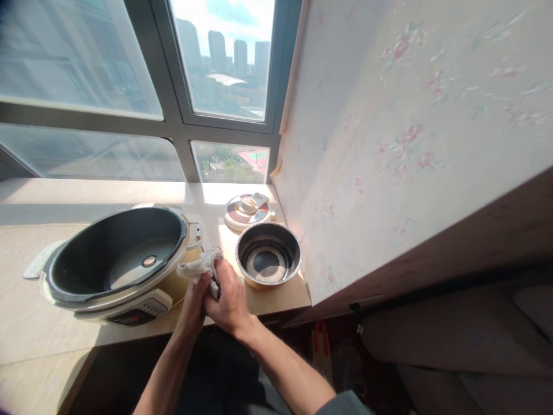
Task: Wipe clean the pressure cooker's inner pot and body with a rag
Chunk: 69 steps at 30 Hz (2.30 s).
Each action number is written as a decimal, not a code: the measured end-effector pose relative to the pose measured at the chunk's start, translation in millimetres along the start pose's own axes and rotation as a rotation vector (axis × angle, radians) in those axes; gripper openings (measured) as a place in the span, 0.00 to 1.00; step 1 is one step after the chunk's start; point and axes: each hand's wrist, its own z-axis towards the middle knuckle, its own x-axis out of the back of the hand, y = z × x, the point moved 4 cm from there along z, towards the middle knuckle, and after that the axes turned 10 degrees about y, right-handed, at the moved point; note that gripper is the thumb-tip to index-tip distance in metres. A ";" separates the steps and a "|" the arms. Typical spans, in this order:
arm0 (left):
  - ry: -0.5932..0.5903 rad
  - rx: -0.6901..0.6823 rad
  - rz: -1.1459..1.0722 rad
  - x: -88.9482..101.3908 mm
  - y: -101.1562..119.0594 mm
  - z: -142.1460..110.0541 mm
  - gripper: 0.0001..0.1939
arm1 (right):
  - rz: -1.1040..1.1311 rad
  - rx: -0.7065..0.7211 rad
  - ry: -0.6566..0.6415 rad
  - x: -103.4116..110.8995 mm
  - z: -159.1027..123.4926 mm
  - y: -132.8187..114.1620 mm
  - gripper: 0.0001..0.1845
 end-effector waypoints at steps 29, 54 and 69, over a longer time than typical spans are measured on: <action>0.055 0.176 -0.096 -39.2 -92.6 5.8 0.25 | 0.173 -0.678 0.020 72.8 -77.7 68.5 0.20; 0.044 0.014 0.022 -58.2 -81.8 53.8 0.21 | -0.368 -0.869 0.496 139.4 -28.1 132.4 0.62; -0.048 -0.245 0.678 -44.1 -89.5 48.5 0.31 | -0.177 -0.788 0.545 143.7 -29.7 142.7 0.52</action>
